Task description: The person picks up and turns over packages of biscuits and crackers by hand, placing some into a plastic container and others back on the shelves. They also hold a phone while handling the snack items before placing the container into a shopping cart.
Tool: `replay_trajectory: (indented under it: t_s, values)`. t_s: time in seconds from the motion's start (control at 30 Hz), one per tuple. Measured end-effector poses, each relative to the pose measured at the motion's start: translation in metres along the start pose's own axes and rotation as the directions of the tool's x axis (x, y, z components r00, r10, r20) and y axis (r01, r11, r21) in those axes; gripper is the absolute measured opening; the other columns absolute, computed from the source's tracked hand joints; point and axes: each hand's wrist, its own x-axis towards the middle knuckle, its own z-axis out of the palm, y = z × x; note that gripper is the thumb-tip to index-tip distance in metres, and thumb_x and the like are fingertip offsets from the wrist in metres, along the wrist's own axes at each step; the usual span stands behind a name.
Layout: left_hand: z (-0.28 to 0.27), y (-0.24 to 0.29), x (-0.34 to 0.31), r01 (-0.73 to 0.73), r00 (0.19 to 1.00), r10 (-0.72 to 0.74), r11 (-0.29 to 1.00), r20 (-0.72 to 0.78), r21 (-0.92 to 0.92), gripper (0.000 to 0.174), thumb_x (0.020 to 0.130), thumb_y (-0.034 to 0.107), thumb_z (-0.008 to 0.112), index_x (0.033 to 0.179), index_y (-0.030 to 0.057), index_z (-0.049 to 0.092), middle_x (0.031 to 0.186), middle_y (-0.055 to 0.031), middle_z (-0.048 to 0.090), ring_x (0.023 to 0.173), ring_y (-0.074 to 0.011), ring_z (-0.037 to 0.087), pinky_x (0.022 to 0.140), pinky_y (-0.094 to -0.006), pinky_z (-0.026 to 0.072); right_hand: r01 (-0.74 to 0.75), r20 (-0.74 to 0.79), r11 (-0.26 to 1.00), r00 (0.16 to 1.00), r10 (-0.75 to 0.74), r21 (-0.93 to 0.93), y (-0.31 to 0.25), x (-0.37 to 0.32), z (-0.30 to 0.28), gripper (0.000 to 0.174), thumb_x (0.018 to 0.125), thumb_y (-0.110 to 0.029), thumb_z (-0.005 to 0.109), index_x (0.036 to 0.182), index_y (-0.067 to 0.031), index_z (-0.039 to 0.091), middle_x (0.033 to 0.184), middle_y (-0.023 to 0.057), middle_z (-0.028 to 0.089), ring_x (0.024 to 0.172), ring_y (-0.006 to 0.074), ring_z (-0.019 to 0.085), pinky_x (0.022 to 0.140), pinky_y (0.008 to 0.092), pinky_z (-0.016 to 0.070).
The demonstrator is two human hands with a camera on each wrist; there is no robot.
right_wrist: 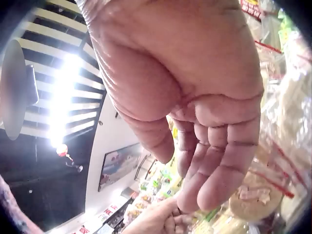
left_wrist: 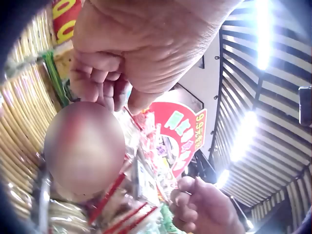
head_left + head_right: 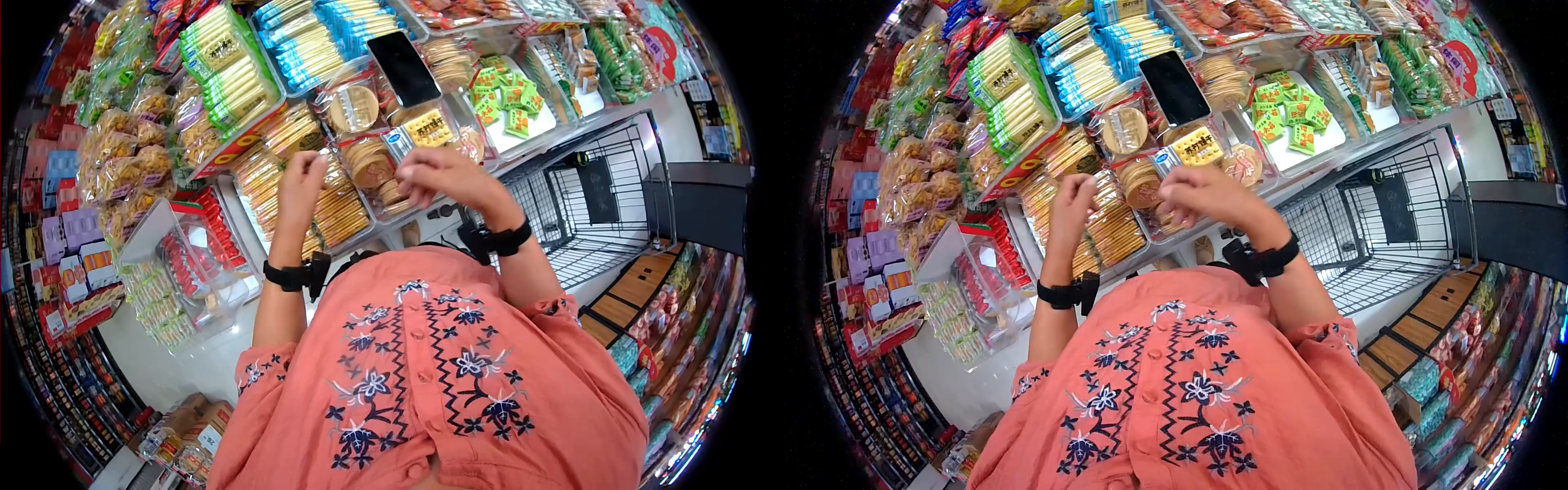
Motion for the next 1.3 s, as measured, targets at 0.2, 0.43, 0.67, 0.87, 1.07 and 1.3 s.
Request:
replay_trajectory:
  t_s: [0.2, 0.43, 0.67, 0.87, 1.07, 1.3]
  values:
    - [0.05, 0.038, 0.006, 0.087, 0.959, -0.052, 0.99, 0.28, -0.115, 0.031, 0.102, 0.031, 0.059, 0.117, 0.0041, 0.063, 0.093, -0.0009, 0.069, 0.068, -0.0065, 0.062, 0.054, -0.0205, 0.0426, 0.141, -0.505, 0.99, 0.852, -0.134, -0.024, 0.006, -0.011, -0.059, 0.024, 0.098, -0.022, 0.061, 0.108, 0.0001, 0.061, 0.085, 0.0069, 0.067, 0.065, 0.0118, 0.066, 0.057, 0.0244, 0.0538]
    - [0.071, 0.036, 0.02, 0.191, 0.951, -0.166, 0.979, 0.263, -0.071, 0.042, 0.099, 0.033, 0.064, 0.121, -0.002, 0.059, 0.09, -0.0055, 0.067, 0.067, -0.0103, 0.064, 0.057, -0.0249, 0.049, 0.087, -0.542, 0.993, 0.832, -0.118, -0.082, 0.025, 0.005, -0.072, 0.035, 0.095, -0.019, 0.063, 0.119, 0.0054, 0.06, 0.087, 0.0088, 0.066, 0.066, 0.013, 0.066, 0.054, 0.0246, 0.0535]
    - [0.078, 0.039, 0.015, 0.157, 0.962, -0.161, 0.987, 0.218, 0.04, 0.043, 0.096, 0.031, 0.068, 0.114, -0.0056, 0.056, 0.089, -0.0093, 0.068, 0.064, -0.0118, 0.065, 0.053, -0.0267, 0.049, 0.07, -0.513, 0.997, 0.856, -0.07, -0.019, 0.031, 0.016, -0.07, 0.038, 0.093, -0.02, 0.065, 0.12, 0.0058, 0.061, 0.086, 0.0081, 0.067, 0.066, 0.0126, 0.067, 0.054, 0.0248, 0.0535]
    - [0.079, 0.032, 0.01, 0.19, 0.96, -0.163, 0.976, 0.229, -0.102, 0.044, 0.095, 0.03, 0.069, 0.119, -0.0035, 0.054, 0.089, -0.0077, 0.067, 0.063, -0.0107, 0.065, 0.048, -0.0248, 0.0443, 0.082, -0.436, 0.995, 0.899, -0.047, 0.062, 0.026, 0.011, -0.065, 0.031, 0.092, -0.018, 0.066, 0.115, 0.003, 0.064, 0.08, 0.0051, 0.066, 0.064, 0.0113, 0.065, 0.056, 0.0247, 0.0528]
    - [0.055, 0.043, -0.004, 0.213, 0.955, -0.157, 0.954, 0.25, -0.213, 0.042, 0.098, 0.028, 0.067, 0.126, -0.0006, 0.055, 0.085, -0.0004, 0.064, 0.065, -0.0057, 0.061, 0.049, -0.0186, 0.0412, 0.071, -0.39, 0.997, 0.919, -0.054, 0.03, 0.011, 0.006, -0.049, 0.025, 0.094, -0.018, 0.067, 0.11, 0.0003, 0.064, 0.08, 0.0016, 0.065, 0.062, 0.0094, 0.063, 0.055, 0.0241, 0.0521]
    - [0.009, 0.042, -0.026, 0.172, 0.983, -0.149, 0.952, 0.108, -0.252, 0.036, 0.098, 0.029, 0.067, 0.122, 0.0013, 0.062, 0.081, 0.0035, 0.06, 0.065, -0.0025, 0.056, 0.051, -0.0175, 0.04, 0.096, -0.274, 0.995, 0.957, -0.091, 0.008, -0.003, 0.028, -0.012, 0.024, 0.092, -0.017, 0.067, 0.108, 0.0013, 0.065, 0.077, 0.0018, 0.065, 0.061, 0.0085, 0.063, 0.055, 0.0246, 0.0527]
